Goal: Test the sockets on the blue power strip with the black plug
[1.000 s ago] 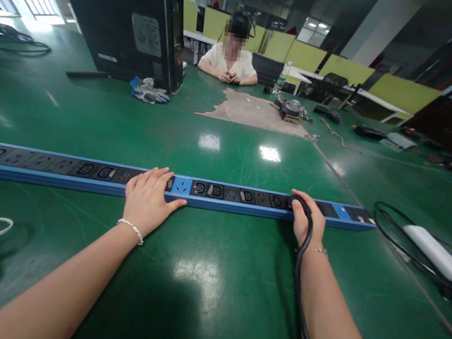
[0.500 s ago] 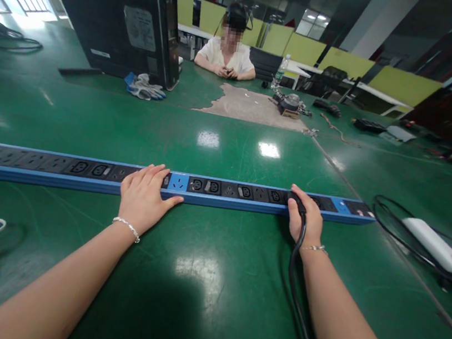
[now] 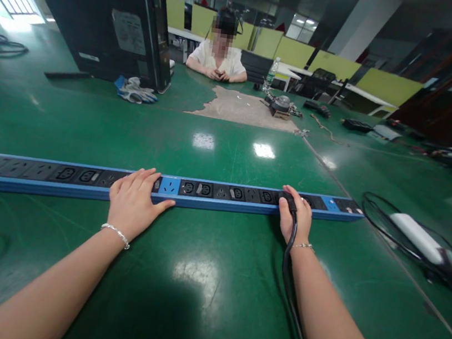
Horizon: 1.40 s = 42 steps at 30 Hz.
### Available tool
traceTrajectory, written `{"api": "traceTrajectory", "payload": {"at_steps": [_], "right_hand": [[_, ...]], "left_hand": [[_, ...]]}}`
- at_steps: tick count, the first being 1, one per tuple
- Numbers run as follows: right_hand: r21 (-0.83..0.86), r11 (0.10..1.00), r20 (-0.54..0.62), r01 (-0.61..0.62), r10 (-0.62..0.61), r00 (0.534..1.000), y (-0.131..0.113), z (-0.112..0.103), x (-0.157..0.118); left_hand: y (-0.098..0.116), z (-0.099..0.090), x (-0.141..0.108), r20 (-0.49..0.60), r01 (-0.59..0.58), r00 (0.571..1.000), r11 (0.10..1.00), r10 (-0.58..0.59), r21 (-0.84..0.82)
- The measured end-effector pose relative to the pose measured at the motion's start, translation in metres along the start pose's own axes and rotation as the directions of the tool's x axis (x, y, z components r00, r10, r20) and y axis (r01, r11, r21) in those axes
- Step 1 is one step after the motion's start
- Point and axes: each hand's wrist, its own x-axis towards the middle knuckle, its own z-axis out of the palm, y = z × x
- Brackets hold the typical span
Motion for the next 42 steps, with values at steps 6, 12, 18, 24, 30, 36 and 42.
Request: {"api": "traceTrajectory", "payload": {"at_steps": [6,12,18,24,30,36,42], "right_hand": [[0.162,0.987,-0.07,-0.021,0.032,0.997,0.0,0.0,0.003],[0.364,0.922,-0.382,-0.13,0.275,0.882,0.037,-0.023,0.013],[0.376,0.879,-0.44,-0.293,0.447,0.779,0.1,-0.04,0.011],[0.267,0.927,-0.301,-0.264,0.34,0.891,0.105,-0.033,0.014],[0.154,0.948,-0.197,-0.28,0.307,0.931,0.104,-0.035,0.019],[0.1,0.932,-0.163,-0.349,0.361,0.918,0.108,-0.037,0.02],[0.104,0.915,-0.153,-0.389,0.401,0.903,0.104,-0.04,0.022]], "left_hand": [[-0.001,0.0,0.0,-0.005,-0.003,1.0,1.0,0.003,0.003],[-0.002,0.001,0.0,-0.003,-0.003,1.0,1.0,0.003,0.002],[-0.002,0.001,0.0,-0.003,-0.012,1.0,1.0,0.012,0.015],[-0.002,0.001,-0.001,-0.008,-0.006,1.0,1.0,0.006,0.013],[-0.002,0.001,0.0,-0.001,0.001,1.0,1.0,-0.001,0.015],[-0.002,0.001,0.001,0.007,0.003,1.0,1.0,-0.003,0.007],[-0.003,0.001,0.0,0.004,0.002,1.0,1.0,-0.002,0.009]]}}
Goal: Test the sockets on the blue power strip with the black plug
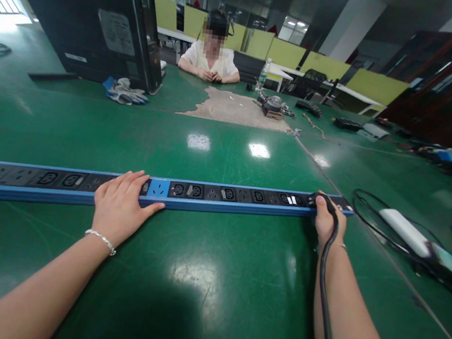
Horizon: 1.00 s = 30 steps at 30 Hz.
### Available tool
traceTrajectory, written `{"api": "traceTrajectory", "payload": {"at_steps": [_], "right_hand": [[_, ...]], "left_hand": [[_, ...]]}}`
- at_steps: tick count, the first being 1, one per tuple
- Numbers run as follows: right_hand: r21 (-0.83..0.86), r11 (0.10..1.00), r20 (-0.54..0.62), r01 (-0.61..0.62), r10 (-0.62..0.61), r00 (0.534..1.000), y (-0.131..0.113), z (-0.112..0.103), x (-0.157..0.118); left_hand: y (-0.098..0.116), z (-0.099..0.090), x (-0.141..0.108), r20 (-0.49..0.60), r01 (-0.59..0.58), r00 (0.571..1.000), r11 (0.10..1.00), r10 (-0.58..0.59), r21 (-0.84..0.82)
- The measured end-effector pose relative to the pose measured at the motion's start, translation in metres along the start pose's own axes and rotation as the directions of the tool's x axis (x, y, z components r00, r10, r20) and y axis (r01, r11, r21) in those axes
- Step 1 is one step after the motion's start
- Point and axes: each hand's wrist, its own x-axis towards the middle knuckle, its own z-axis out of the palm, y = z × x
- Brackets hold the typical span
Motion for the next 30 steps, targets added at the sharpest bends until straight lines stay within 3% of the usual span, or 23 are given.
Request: {"api": "traceTrajectory", "payload": {"at_steps": [5,13,17,22,27,30], "right_hand": [[-0.019,0.995,0.085,0.102,-0.1,0.991,-0.002,0.001,0.001],[-0.207,0.954,0.064,0.219,-0.21,0.976,0.004,0.004,-0.005],[-0.258,0.942,0.065,0.212,-0.202,0.977,0.002,0.002,-0.006],[-0.103,0.975,-0.004,0.195,-0.196,0.981,-0.003,0.004,-0.007],[0.167,0.971,-0.302,0.169,-0.113,0.947,-0.004,-0.006,-0.003],[0.241,0.963,-0.331,0.121,-0.035,0.943,0.002,-0.009,0.001]], "left_hand": [[0.002,-0.003,0.0,0.021,0.008,1.0,1.0,-0.008,0.0],[0.006,-0.006,0.0,0.04,0.018,0.999,1.0,-0.019,0.02],[0.005,-0.007,0.001,0.049,0.01,0.999,1.0,-0.011,0.026],[0.003,-0.005,0.0,0.046,0.006,0.999,0.999,-0.008,0.044],[0.001,-0.003,0.0,0.041,0.004,0.999,0.999,-0.006,0.047],[0.0,-0.003,0.001,0.051,0.008,0.999,0.999,-0.01,0.041]]}}
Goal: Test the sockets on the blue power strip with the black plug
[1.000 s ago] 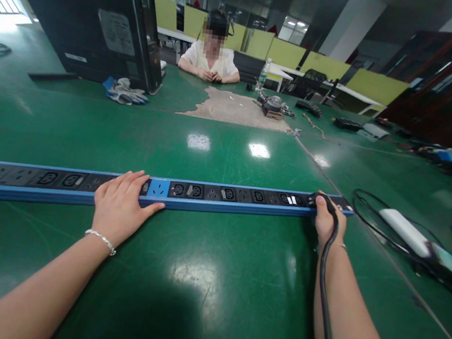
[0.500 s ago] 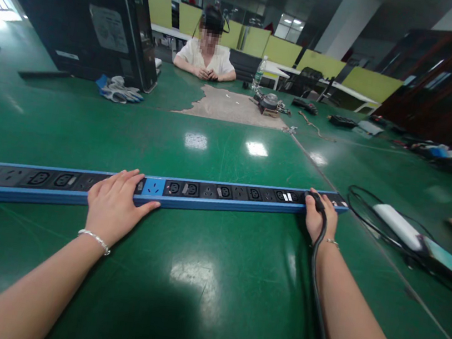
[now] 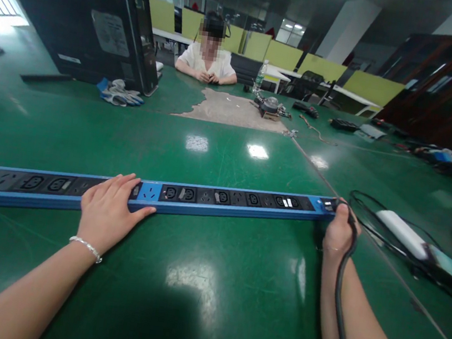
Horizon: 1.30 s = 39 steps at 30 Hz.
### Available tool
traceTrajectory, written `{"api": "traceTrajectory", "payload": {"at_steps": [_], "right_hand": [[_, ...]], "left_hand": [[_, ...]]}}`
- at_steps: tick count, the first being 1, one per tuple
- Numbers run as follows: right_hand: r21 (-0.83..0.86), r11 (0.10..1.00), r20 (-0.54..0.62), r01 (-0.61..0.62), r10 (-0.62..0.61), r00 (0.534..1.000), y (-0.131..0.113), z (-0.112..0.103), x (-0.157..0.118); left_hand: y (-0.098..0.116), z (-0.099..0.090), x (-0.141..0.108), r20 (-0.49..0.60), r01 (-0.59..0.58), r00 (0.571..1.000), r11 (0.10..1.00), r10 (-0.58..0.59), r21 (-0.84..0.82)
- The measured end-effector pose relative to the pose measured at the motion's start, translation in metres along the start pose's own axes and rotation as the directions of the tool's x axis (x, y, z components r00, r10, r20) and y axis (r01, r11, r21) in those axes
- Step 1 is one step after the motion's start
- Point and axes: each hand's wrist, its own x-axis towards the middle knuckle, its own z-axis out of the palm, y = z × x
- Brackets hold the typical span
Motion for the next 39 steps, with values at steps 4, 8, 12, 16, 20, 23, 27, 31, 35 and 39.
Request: {"api": "traceTrajectory", "payload": {"at_steps": [4,8,12,16,20,23,27,31,35,39], "right_hand": [[-0.066,0.997,0.124,0.033,-0.025,0.992,0.013,0.001,0.003],[-0.106,0.99,0.19,0.088,-0.066,0.98,0.02,0.002,0.004],[-0.123,0.989,0.205,0.086,-0.06,0.977,0.023,0.001,0.005],[-0.186,0.98,0.244,0.076,-0.029,0.969,0.023,-0.003,0.01],[-0.256,0.964,0.305,0.075,0.006,0.952,0.022,-0.008,0.015],[-0.273,0.959,0.339,0.079,0.019,0.941,0.024,-0.009,0.017],[-0.311,0.943,0.391,0.119,0.013,0.92,0.028,-0.006,0.016],[-0.338,0.937,0.365,0.083,0.049,0.93,0.025,-0.005,0.014],[-0.371,0.924,0.393,0.096,0.063,0.917,0.024,-0.008,0.017],[-0.383,0.906,0.444,0.18,0.01,0.896,0.026,-0.01,0.022]], "left_hand": [[0.0,-0.001,0.001,0.017,0.002,1.0,1.0,-0.002,0.003],[0.001,-0.003,0.001,0.015,0.003,1.0,1.0,-0.003,0.007],[0.003,-0.005,0.0,0.021,0.014,1.0,1.0,-0.014,-0.012],[0.004,-0.005,0.0,0.017,0.007,1.0,1.0,-0.007,-0.019],[0.003,-0.003,-0.001,0.004,-0.002,1.0,1.0,0.002,-0.001],[0.002,-0.003,0.0,0.007,-0.001,1.0,1.0,0.001,0.007],[0.002,-0.003,0.0,0.01,-0.01,1.0,1.0,0.009,0.009],[0.003,-0.004,0.0,0.015,-0.002,1.0,1.0,0.002,-0.007],[0.003,-0.004,0.0,0.026,0.011,1.0,1.0,-0.01,-0.022],[0.003,-0.004,0.0,0.025,0.012,1.0,0.999,-0.011,-0.029]]}}
